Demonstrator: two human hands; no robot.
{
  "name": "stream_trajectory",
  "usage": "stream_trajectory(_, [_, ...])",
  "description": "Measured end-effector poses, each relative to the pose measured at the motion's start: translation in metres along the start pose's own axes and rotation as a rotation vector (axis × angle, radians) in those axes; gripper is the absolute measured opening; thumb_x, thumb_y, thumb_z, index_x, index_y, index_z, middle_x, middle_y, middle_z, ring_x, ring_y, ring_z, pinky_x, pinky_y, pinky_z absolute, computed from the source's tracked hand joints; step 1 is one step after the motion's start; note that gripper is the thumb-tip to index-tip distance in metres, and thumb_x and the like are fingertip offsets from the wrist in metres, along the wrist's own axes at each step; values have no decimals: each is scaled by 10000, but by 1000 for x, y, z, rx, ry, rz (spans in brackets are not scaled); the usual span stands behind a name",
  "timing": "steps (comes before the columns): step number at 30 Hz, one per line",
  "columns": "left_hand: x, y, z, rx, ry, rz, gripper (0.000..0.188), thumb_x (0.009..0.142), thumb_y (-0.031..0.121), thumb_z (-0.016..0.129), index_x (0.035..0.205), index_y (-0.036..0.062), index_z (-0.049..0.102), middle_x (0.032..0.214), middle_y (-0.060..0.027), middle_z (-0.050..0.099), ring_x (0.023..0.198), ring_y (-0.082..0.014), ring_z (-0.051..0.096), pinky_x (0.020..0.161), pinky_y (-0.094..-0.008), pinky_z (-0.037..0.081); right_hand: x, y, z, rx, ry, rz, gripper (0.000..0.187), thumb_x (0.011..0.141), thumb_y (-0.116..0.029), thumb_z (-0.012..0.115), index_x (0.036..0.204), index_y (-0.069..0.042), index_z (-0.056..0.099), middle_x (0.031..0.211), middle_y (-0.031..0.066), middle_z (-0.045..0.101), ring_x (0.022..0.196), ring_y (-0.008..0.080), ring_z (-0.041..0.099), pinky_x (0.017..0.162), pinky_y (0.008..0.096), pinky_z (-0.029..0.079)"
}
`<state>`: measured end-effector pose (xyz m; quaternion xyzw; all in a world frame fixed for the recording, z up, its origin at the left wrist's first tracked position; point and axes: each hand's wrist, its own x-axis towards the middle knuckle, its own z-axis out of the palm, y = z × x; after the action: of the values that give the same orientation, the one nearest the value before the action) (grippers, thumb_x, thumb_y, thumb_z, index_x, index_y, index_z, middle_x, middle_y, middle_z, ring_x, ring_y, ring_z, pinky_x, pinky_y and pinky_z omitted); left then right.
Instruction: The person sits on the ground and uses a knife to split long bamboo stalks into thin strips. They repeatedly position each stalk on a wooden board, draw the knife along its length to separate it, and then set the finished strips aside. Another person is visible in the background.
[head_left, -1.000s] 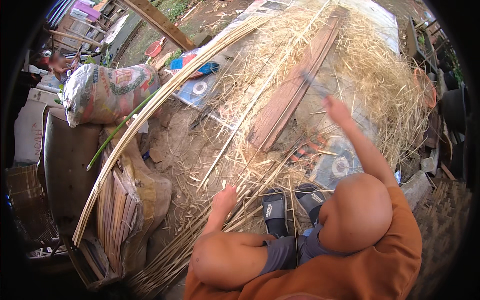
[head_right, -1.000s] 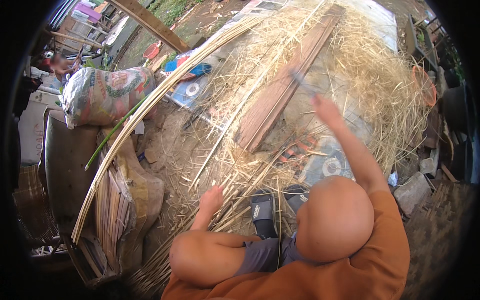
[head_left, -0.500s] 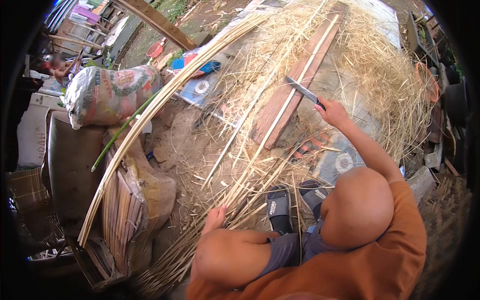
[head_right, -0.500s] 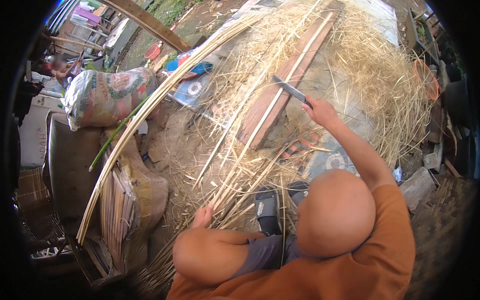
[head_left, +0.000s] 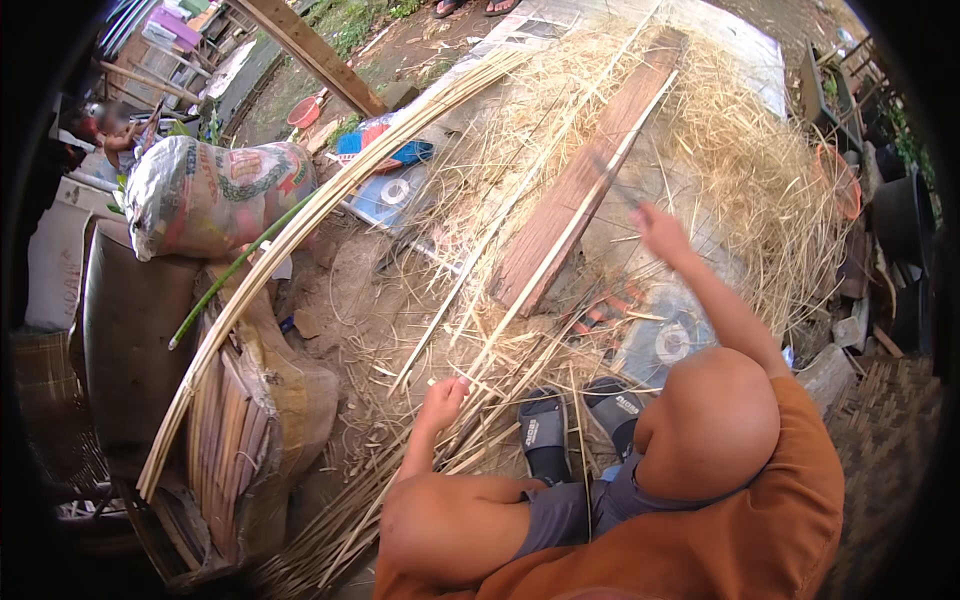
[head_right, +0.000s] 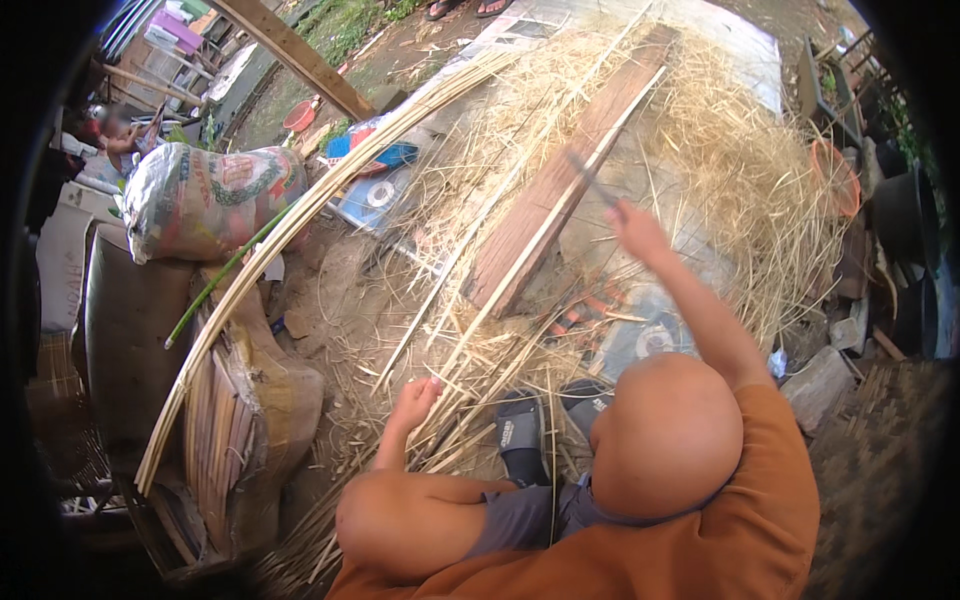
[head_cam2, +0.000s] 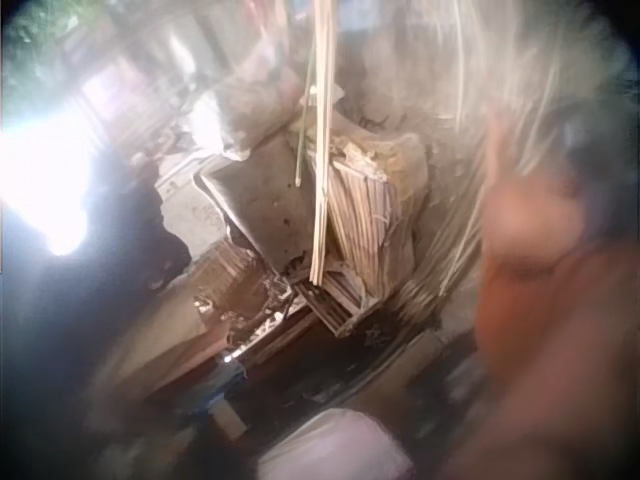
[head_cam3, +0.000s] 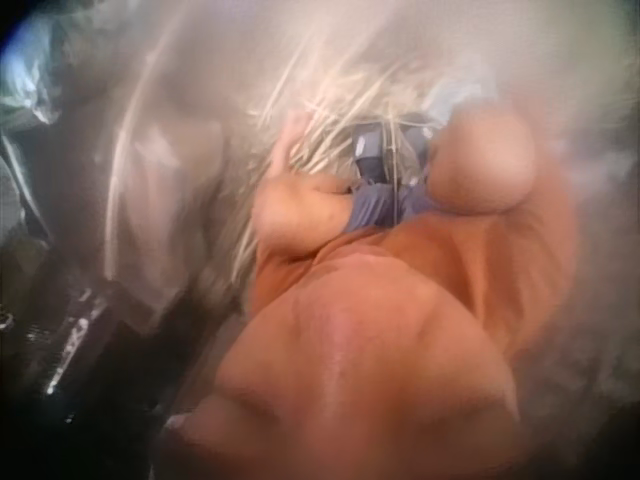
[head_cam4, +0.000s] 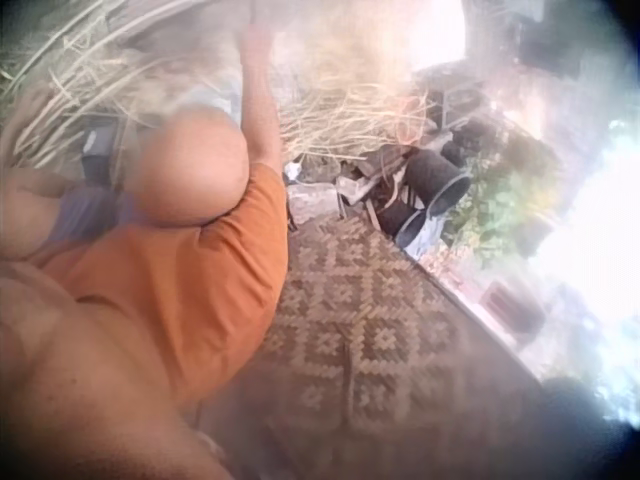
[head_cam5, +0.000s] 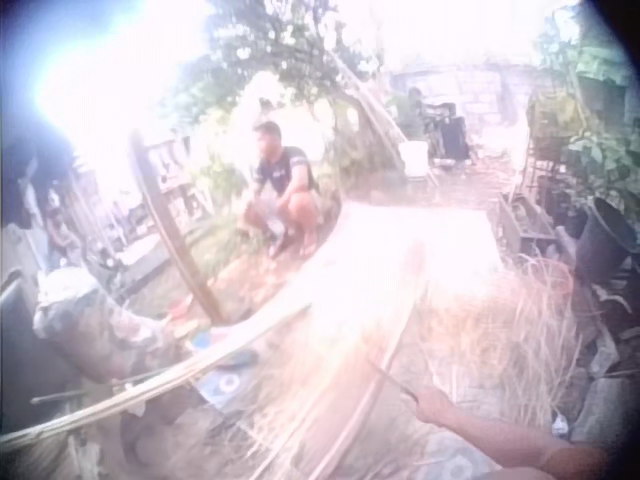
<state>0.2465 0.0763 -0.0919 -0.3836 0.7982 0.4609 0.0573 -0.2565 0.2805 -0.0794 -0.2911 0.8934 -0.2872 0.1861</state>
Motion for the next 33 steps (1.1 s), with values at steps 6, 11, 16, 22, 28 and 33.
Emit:
stream_trajectory(6, [39,29,20,-81,64,75,450,1024,366,478,905,-16,683,659,-72,610,628,-180,575,630,-334,468,-112,-42,86,-199,-218,-731,343,955,-401,574,1187,-155,630,879,157,710,815,374,687,718,468,548])
stream_trajectory(11, [-16,-13,0,-7,26,-61,470,1035,346,467,772,-16,613,660,-87,600,614,-177,521,617,-348,444,-37,-20,45,-96,-57,-340,311,972,-423,535,1134,-172,622,852,176,695,801,374,688,755,483,535])
stream_trajectory(16, [-19,1,8,38,124,-21,538,1029,400,484,704,-16,588,587,-38,519,593,-145,481,591,-351,427,-9,16,36,-85,41,-372,360,960,-445,554,1204,-192,630,832,173,696,769,356,688,741,473,539])
stream_trajectory(22, [-62,-64,0,169,192,-40,456,994,368,514,753,-2,627,642,-195,603,603,-355,587,633,-451,467,8,20,8,-154,73,-128,327,977,-374,527,1170,-130,626,799,199,683,773,383,679,711,474,539])
stream_trajectory(28, [38,59,40,394,157,157,389,1015,391,437,1008,25,568,762,-298,639,777,-487,633,709,-580,488,-154,-56,103,-266,-73,-877,438,975,-449,506,1332,-203,570,980,209,693,973,444,650,873,545,507])
stream_trajectory(33, [-5,47,23,556,76,-53,395,1045,385,359,1021,42,554,796,-335,635,800,-503,638,738,-608,491,3,24,27,-92,86,-73,408,991,-462,481,1127,-105,622,794,205,687,774,417,673,683,525,518])
